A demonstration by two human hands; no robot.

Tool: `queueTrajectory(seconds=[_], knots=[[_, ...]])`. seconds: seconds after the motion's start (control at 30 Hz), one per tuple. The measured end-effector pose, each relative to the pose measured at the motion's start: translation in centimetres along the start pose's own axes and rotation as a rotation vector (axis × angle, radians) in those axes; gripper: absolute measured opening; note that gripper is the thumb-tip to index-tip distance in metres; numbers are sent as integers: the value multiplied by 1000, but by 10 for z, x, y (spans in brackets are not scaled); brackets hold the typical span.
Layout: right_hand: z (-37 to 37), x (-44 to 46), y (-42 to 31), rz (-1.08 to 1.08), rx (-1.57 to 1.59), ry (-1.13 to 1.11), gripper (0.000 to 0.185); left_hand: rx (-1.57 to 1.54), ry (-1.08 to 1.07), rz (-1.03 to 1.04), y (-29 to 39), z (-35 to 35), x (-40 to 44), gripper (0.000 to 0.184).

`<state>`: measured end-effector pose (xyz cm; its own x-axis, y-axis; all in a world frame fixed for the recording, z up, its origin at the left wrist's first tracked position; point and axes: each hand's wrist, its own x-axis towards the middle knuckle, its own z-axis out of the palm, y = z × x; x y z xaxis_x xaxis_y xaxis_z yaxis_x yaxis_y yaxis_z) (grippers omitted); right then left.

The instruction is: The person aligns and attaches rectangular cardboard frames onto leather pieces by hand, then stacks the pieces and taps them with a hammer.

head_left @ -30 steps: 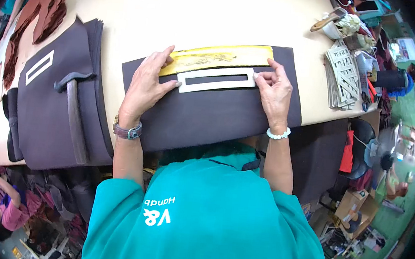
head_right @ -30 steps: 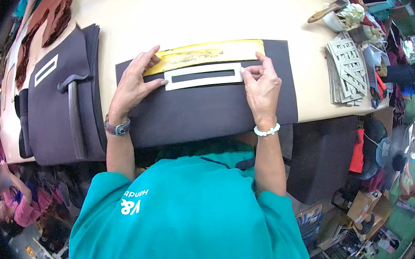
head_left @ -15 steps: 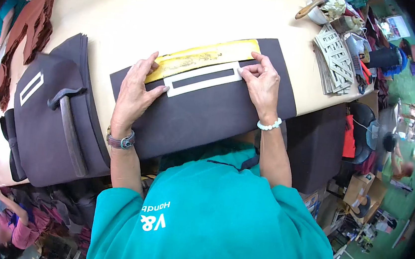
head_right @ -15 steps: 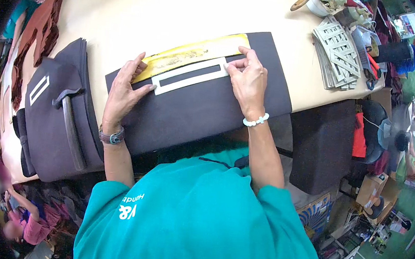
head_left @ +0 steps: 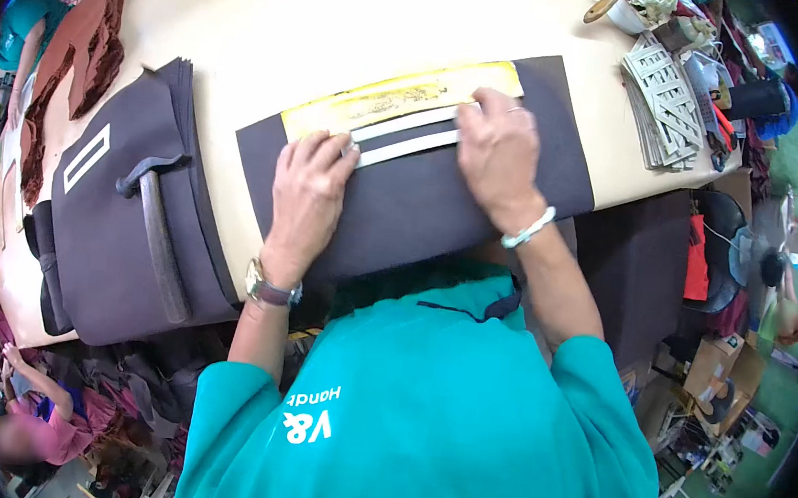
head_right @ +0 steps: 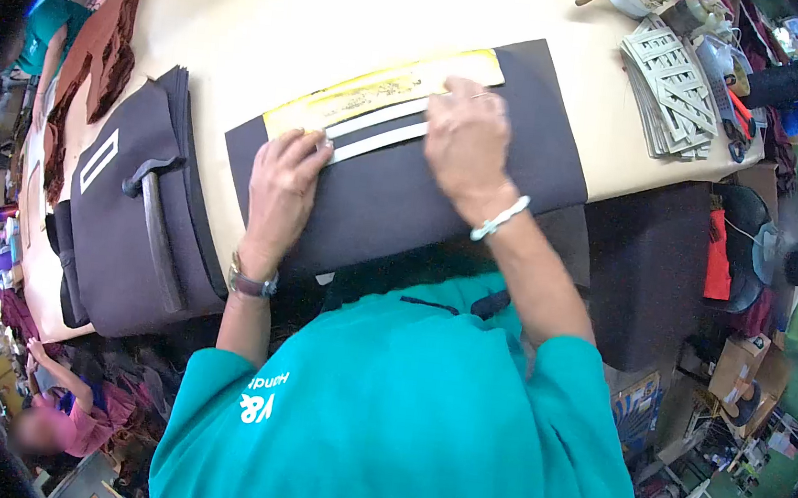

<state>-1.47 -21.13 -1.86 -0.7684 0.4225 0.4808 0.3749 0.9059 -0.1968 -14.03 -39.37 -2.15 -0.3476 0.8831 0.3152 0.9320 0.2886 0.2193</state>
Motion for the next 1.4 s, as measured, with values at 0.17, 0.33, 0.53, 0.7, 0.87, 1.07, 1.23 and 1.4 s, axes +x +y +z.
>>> queueTrajectory(seconds=[0.17,0.33,0.53,0.7,0.87,1.07,1.23,1.4], knots=[[35,-26,-81,-124,432,-276,67,13,-123,-12,-3,6,-21,40],[30,-28,-64,-82,347,-345,84,76,-189,1,-4,2,-20,46],[6,-29,6,120,95,-266,79,104,-217,-2,1,-2,-17,43],[-4,-22,15,194,26,-233,63,50,-194,40,-8,0,-21,44],[20,-41,-76,-49,261,-151,47,43,-231,19,-4,-3,-19,38],[8,-49,-15,68,123,-179,48,116,-217,16,2,-7,-16,37],[-4,-46,14,165,85,-167,44,200,-181,-29,7,-13,-33,36],[-24,3,36,373,-151,-268,39,192,-170,-222,13,-32,-50,41]])
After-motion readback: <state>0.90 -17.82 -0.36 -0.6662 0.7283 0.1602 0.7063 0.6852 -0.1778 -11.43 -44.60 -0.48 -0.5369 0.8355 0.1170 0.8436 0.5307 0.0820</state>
